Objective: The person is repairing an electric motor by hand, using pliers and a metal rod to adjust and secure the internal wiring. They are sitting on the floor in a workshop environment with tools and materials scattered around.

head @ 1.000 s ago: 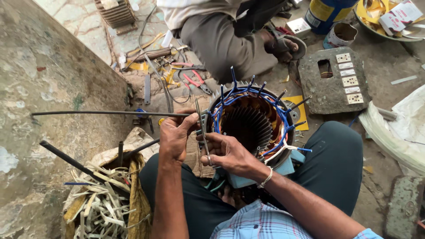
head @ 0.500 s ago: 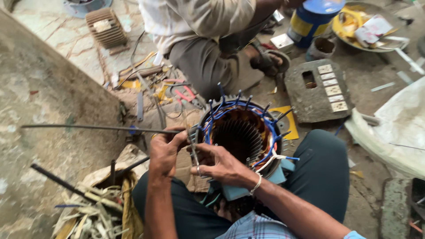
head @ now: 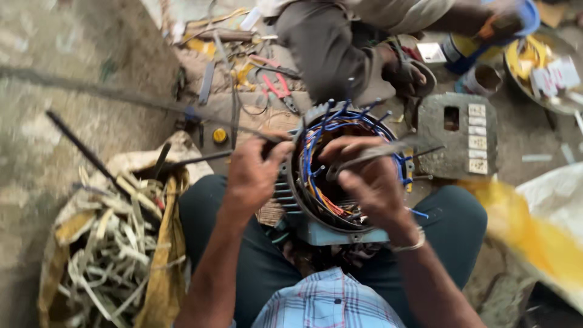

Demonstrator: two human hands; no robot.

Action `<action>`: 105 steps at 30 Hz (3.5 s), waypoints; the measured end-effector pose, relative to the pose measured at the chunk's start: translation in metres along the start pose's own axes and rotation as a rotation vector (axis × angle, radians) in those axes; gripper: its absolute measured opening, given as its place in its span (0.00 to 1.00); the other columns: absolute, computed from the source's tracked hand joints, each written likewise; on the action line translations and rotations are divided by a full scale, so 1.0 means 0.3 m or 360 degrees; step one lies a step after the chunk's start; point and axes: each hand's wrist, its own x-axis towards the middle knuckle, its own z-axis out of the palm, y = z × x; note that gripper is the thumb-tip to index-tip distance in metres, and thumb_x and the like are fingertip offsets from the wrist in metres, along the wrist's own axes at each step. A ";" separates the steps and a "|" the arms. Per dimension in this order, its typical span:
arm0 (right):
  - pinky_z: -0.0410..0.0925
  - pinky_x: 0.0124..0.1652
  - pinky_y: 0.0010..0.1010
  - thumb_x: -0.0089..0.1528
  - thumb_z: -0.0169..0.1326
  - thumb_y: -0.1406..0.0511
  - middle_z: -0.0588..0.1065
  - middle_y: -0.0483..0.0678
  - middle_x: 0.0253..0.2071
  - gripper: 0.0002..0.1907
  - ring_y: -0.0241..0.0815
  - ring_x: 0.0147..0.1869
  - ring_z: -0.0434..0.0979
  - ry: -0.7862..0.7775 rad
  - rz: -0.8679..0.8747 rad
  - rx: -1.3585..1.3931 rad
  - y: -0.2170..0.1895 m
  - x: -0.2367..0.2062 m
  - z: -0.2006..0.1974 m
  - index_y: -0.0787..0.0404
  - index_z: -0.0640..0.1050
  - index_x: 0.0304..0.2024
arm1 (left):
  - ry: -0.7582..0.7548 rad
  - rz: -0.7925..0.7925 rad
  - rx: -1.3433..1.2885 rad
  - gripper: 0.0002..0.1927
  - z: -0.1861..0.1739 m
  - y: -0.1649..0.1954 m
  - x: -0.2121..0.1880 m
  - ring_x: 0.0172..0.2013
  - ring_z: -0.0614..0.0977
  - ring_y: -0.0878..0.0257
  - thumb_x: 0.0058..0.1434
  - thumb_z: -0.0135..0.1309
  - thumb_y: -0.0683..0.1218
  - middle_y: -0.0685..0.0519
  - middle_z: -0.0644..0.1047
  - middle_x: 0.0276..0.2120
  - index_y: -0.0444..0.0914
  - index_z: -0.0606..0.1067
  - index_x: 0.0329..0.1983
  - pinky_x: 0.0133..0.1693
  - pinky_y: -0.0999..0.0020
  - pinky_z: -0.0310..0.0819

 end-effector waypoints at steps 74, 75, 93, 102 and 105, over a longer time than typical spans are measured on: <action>0.73 0.37 0.29 0.65 0.60 0.67 0.82 0.51 0.33 0.07 0.39 0.36 0.83 -0.0160 0.0335 -0.1458 -0.001 0.147 0.082 0.65 0.82 0.41 | 0.0036 0.0048 -0.0121 0.11 0.141 -0.150 -0.091 0.44 0.81 0.53 0.54 0.66 0.43 0.50 0.82 0.41 0.39 0.83 0.41 0.49 0.58 0.73; 0.73 0.37 0.28 0.65 0.60 0.66 0.82 0.50 0.32 0.07 0.38 0.36 0.83 -0.0136 0.0371 -0.1422 0.001 0.149 0.081 0.65 0.82 0.42 | 0.0033 0.0111 -0.0145 0.11 0.139 -0.150 -0.085 0.44 0.81 0.53 0.53 0.66 0.43 0.50 0.82 0.40 0.39 0.82 0.40 0.49 0.58 0.73; 0.72 0.42 0.27 0.65 0.59 0.69 0.81 0.47 0.38 0.08 0.33 0.42 0.79 -0.0235 0.0157 -0.1138 0.038 0.160 0.038 0.66 0.81 0.45 | 0.0170 0.0227 -0.0173 0.08 0.174 -0.166 -0.066 0.42 0.81 0.51 0.57 0.65 0.45 0.49 0.81 0.36 0.39 0.82 0.38 0.47 0.57 0.73; 0.71 0.34 0.35 0.59 0.65 0.66 0.81 0.53 0.29 0.07 0.45 0.30 0.81 0.0107 0.0453 -0.1693 0.059 0.171 0.085 0.62 0.84 0.39 | 0.0259 0.0176 -0.0126 0.08 0.179 -0.148 -0.050 0.39 0.81 0.50 0.55 0.66 0.44 0.48 0.80 0.34 0.38 0.82 0.37 0.44 0.56 0.73; 0.73 0.35 0.35 0.61 0.62 0.65 0.82 0.51 0.31 0.07 0.44 0.33 0.84 -0.0022 0.0350 -0.1468 0.017 0.185 0.063 0.61 0.83 0.39 | 0.0229 0.0148 -0.0127 0.08 0.169 -0.117 -0.044 0.39 0.81 0.50 0.55 0.65 0.45 0.48 0.80 0.34 0.38 0.82 0.37 0.43 0.57 0.73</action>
